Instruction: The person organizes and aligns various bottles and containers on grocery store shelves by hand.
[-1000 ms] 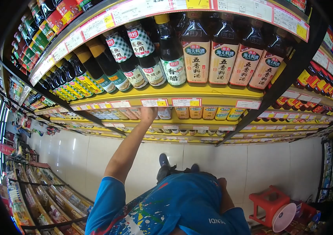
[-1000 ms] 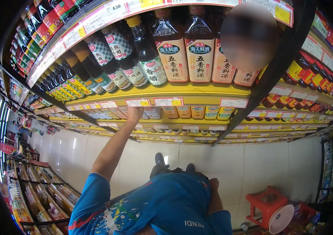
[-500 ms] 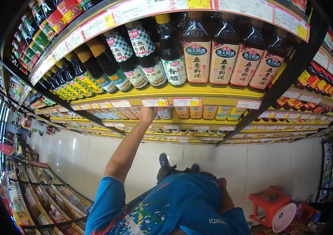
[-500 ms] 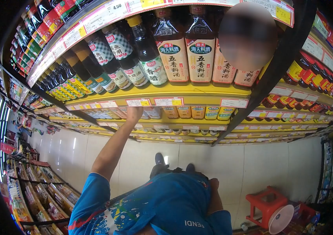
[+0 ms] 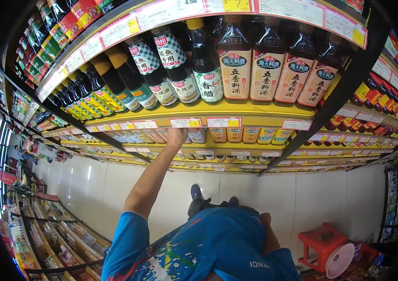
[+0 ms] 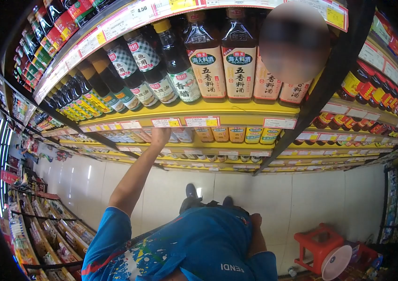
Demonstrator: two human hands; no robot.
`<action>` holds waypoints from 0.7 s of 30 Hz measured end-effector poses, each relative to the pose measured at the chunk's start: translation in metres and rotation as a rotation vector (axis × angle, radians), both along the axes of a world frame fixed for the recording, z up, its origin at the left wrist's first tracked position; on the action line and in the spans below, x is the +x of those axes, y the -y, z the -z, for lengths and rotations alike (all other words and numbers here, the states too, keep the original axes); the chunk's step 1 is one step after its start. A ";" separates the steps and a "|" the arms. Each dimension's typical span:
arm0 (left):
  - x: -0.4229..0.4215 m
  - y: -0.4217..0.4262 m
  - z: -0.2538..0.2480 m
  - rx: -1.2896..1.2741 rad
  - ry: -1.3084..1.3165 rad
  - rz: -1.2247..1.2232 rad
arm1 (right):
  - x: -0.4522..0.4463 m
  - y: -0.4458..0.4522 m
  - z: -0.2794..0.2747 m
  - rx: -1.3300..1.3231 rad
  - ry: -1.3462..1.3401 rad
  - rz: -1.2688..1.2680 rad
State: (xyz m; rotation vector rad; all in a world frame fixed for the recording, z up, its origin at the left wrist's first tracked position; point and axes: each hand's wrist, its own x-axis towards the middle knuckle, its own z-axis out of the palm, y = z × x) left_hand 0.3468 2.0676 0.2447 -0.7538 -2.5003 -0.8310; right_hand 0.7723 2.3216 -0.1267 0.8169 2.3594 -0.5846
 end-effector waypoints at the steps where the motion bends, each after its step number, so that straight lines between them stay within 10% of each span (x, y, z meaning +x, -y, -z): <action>1: 0.004 -0.003 -0.006 -0.001 -0.001 0.001 | 0.003 -0.001 0.011 0.014 -0.011 -0.051; 7: 0.040 -0.022 -0.037 0.078 0.194 0.104 | 0.001 0.002 0.001 0.034 -0.044 -0.014; 10: 0.046 -0.028 -0.028 -0.035 -0.398 0.176 | 0.000 0.004 -0.004 0.020 -0.075 0.060; 21: 0.042 -0.063 -0.023 0.075 0.074 0.278 | 0.008 0.001 0.012 0.029 -0.140 0.032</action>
